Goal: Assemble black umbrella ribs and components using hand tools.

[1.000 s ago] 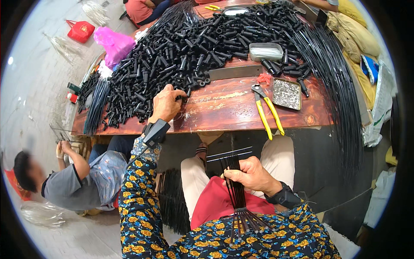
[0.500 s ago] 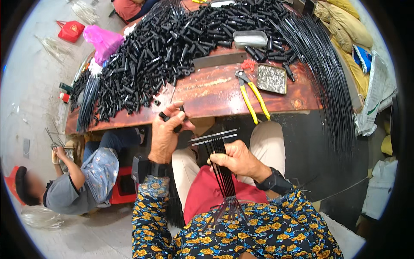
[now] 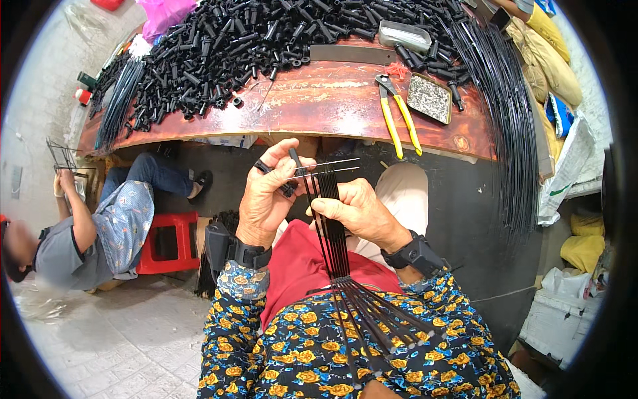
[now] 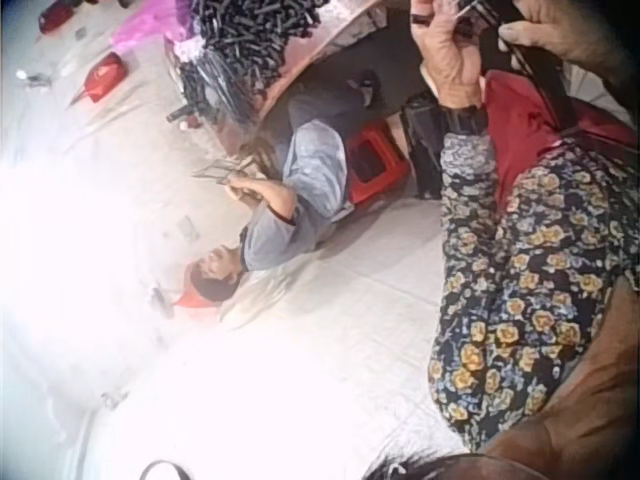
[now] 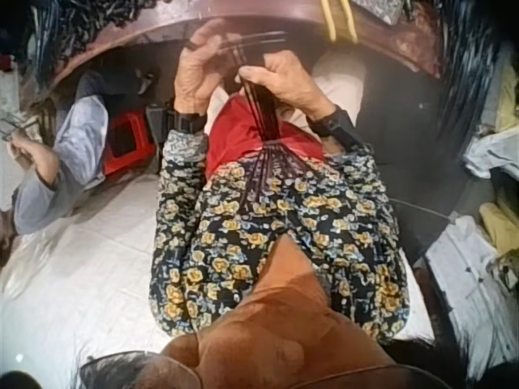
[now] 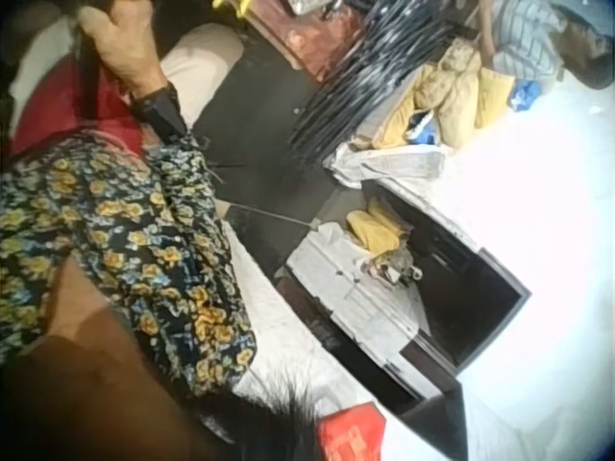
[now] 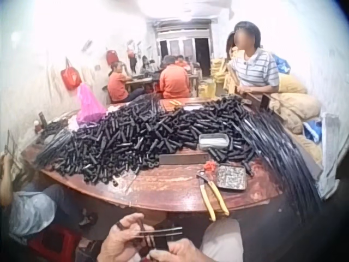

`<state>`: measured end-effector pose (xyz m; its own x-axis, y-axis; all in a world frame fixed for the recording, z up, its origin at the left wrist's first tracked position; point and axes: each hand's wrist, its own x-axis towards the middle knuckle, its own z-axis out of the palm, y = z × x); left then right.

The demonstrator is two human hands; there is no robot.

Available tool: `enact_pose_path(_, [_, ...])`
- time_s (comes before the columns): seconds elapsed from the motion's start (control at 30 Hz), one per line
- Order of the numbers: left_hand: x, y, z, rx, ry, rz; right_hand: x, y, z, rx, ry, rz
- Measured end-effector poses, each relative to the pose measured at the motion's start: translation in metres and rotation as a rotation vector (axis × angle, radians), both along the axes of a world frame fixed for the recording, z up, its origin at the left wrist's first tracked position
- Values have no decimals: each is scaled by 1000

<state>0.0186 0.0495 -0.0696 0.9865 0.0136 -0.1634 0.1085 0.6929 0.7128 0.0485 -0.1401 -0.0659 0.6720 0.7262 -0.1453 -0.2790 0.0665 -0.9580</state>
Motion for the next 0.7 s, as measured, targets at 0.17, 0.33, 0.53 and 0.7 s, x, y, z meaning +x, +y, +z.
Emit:
enact_pose_path(0.17, [0,0,3,-1,-31,-15,0,0,1,-21,-21,3])
enact_pose_path(0.33, [6,2,-3,-1,-23,-38,1,0,-1,-16,-20,-26])
enact_pose_path(0.53, [5,5,-13,-174,-73,-19,1,3,-3,4,-44,-3])
enact_pose_path(0.7, [6,3,-12,-147,-50,25,0,3,-3,-7,-20,-7])
